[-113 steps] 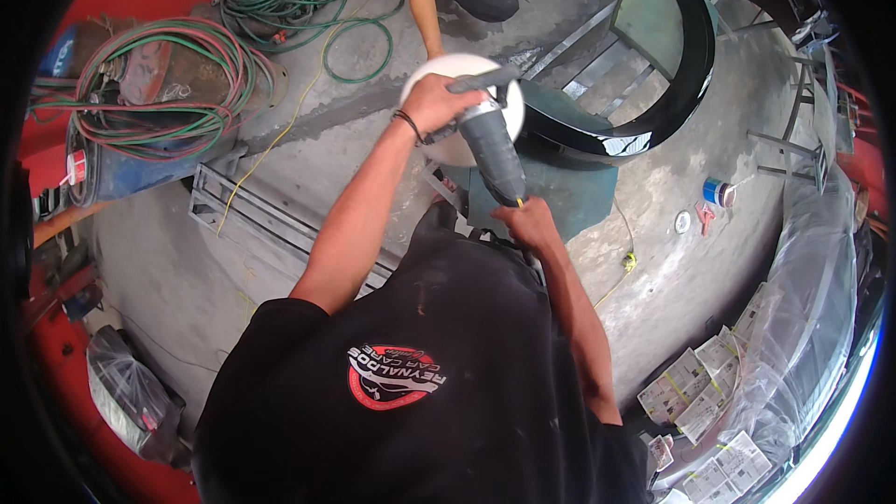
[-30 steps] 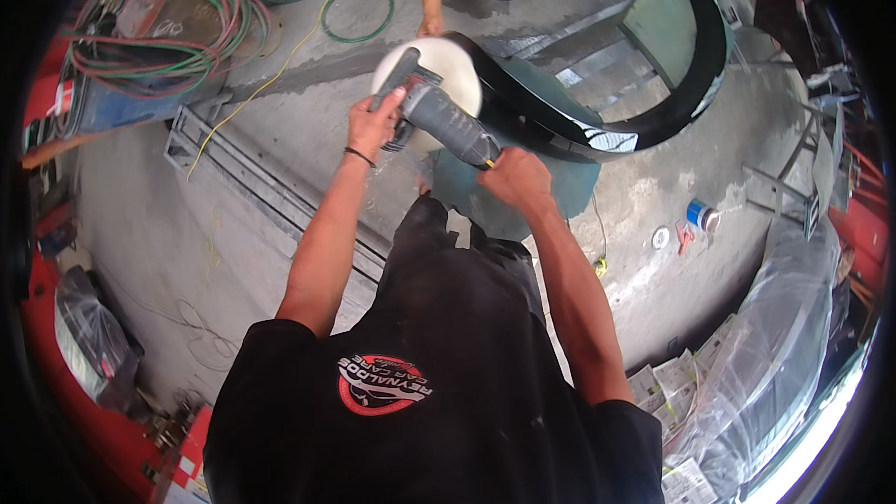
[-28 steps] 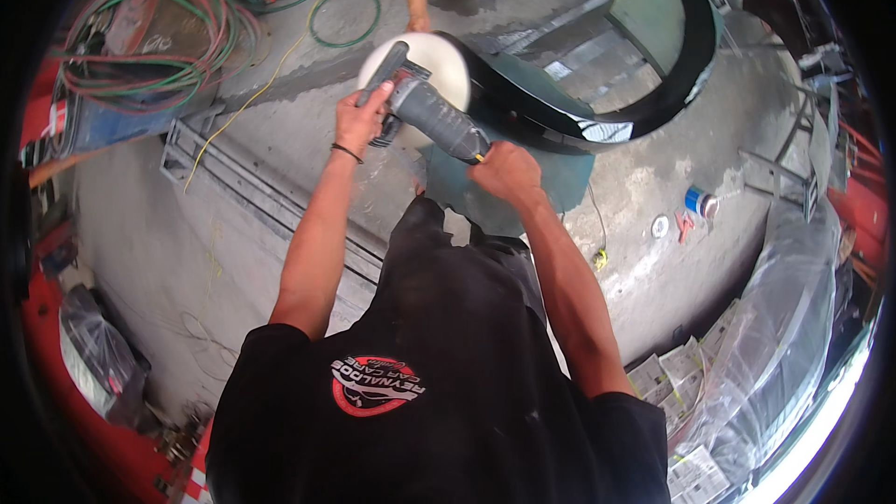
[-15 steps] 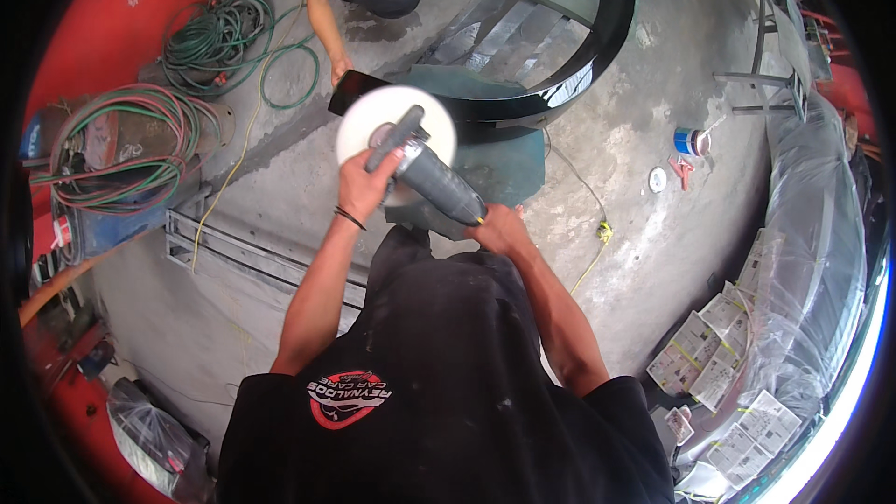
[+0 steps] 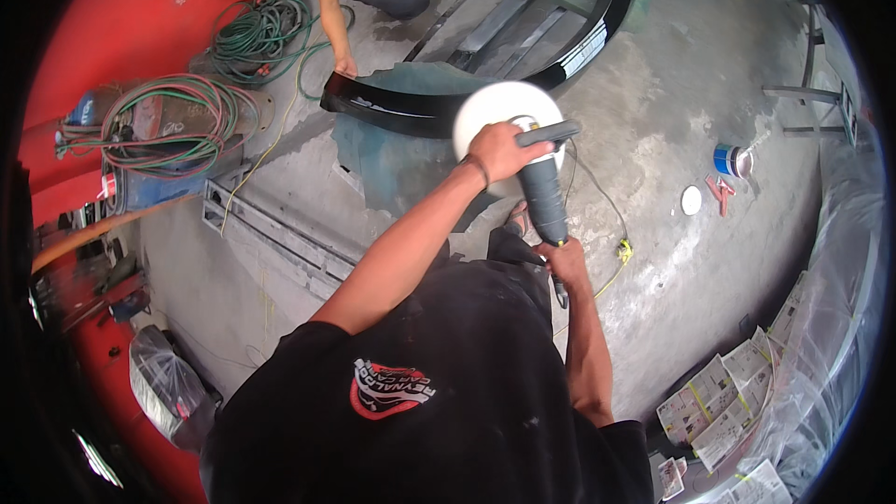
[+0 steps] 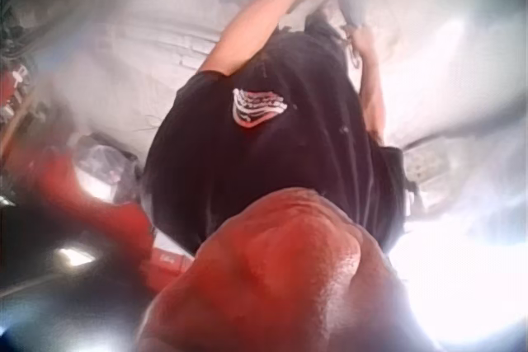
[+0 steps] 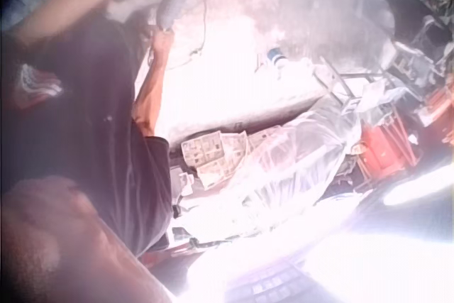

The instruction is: The person uses a rotary polisher to buff a black car bumper resting on a metal stand. They apply a pink polishing compound from a bottle to the bumper surface and continue polishing with the machine.

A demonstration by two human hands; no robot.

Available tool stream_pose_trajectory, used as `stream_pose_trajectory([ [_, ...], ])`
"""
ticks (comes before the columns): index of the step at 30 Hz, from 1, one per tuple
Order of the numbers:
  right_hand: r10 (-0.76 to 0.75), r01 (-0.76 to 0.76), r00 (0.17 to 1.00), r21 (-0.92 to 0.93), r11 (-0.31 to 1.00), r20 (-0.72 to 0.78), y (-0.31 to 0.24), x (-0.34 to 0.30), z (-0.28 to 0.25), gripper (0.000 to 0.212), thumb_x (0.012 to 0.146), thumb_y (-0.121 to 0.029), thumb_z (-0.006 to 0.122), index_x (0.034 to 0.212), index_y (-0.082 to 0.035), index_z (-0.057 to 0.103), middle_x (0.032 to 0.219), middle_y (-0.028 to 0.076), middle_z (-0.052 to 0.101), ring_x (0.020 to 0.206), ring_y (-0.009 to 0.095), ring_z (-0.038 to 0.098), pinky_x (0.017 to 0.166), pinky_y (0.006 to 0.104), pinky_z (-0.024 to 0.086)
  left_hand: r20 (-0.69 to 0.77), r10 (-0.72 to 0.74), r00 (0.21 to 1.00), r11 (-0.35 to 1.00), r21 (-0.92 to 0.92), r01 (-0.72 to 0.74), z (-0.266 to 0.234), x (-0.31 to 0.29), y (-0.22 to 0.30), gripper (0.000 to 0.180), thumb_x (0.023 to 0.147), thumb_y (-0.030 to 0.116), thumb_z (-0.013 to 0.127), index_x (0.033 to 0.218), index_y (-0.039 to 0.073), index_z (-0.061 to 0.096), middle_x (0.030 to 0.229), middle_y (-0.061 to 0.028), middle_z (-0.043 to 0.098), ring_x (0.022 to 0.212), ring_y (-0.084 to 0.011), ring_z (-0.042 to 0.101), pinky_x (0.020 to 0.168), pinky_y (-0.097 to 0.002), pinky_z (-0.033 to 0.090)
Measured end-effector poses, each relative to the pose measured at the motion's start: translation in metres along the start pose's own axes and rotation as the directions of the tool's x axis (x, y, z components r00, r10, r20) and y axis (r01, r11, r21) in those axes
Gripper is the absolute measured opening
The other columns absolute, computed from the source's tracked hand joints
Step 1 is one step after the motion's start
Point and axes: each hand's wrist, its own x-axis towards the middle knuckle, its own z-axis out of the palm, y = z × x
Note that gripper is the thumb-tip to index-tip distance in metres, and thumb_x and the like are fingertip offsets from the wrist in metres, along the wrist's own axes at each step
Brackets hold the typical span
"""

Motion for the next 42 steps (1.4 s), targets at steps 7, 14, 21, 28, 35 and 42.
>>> stream_pose_trajectory([
  [7, -0.026, 0.026, 1.0, 0.011, 1.0, 0.018, -0.018, 0.024, -0.043, 0.02, 0.079, -0.016, 0.083, 0.083, -0.002, 0.068, 0.069, 0.003, 0.063, 0.054, 0.015, 0.059, 0.052, 0.0328, 0.047, -0.019, -0.061, 0.998, 0.995, -0.079, 0.059, 0.011, 0.033, 0.027, 0.074, 0.081, 0.072, 0.078, 0.102, 0.001, 0.083, 0.097, -0.0225, 0.08, 0.097, -0.0363, 0.078, 0.09, -0.0433, 0.059],
  [14, -0.165, 0.187, 0.973, -0.132, 0.974, 0.158, -0.065, 0.026, 0.018, 0.027, 0.077, -0.021, 0.084, 0.091, 0.0, 0.072, 0.072, 0.007, 0.069, 0.061, 0.016, 0.064, 0.058, 0.0344, 0.051, -0.241, -0.161, 0.957, 0.987, -0.026, 0.159, -0.044, -0.011, -0.045, 0.083, 0.076, 0.075, 0.081, 0.1, -0.003, 0.082, 0.089, -0.0242, 0.078, 0.086, -0.0369, 0.079, 0.082, -0.0416, 0.061],
  [21, -0.204, 0.351, 0.923, -0.501, 0.791, 0.325, -0.159, 0.049, 0.091, 0.056, 0.071, -0.039, 0.084, 0.105, 0.006, 0.077, 0.099, 0.025, 0.079, 0.099, 0.039, 0.077, 0.088, 0.0441, 0.058, -0.399, -0.416, 0.817, 0.892, -0.354, 0.281, -0.137, -0.064, -0.129, 0.066, 0.083, 0.061, 0.084, 0.106, -0.001, 0.083, 0.09, -0.0176, 0.081, 0.086, -0.0259, 0.078, 0.086, -0.0391, 0.059],
  [28, -0.156, 0.377, 0.911, -0.616, 0.692, 0.382, -0.191, 0.053, 0.108, 0.054, 0.072, -0.041, 0.082, 0.104, 0.002, 0.078, 0.103, 0.025, 0.078, 0.102, 0.04, 0.076, 0.091, 0.045, 0.058, -0.424, -0.507, 0.75, 0.83, -0.476, 0.292, -0.148, -0.089, -0.153, 0.052, 0.088, 0.048, 0.086, 0.094, -0.003, 0.082, 0.073, -0.0096, 0.074, 0.066, -0.0153, 0.068, 0.068, -0.0343, 0.056],
  [35, -0.235, 0.475, 0.877, -0.684, 0.553, 0.419, -0.156, 0.079, 0.017, 0.056, 0.07, -0.039, 0.081, 0.108, 0.002, 0.076, 0.103, 0.027, 0.077, 0.103, 0.043, 0.074, 0.093, 0.0479, 0.058, -0.412, -0.538, 0.735, 0.781, -0.573, 0.25, -0.078, -0.086, -0.075, 0.051, 0.09, 0.046, 0.086, 0.098, -0.004, 0.081, 0.072, -0.0093, 0.073, 0.066, -0.0161, 0.067, 0.066, -0.0346, 0.054],
  [42, -0.202, 0.439, 0.896, -0.716, 0.543, 0.396, -0.13, 0.111, -0.129, 0.053, 0.074, -0.036, 0.079, 0.112, 0.0, 0.075, 0.106, 0.028, 0.077, 0.106, 0.045, 0.073, 0.094, 0.0487, 0.057, -0.327, -0.482, 0.813, 0.77, -0.601, 0.215, 0.024, -0.023, 0.009, 0.051, 0.092, 0.049, 0.082, 0.105, 0.0, 0.082, 0.082, -0.0142, 0.079, 0.076, -0.0213, 0.076, 0.076, -0.0379, 0.059],
])
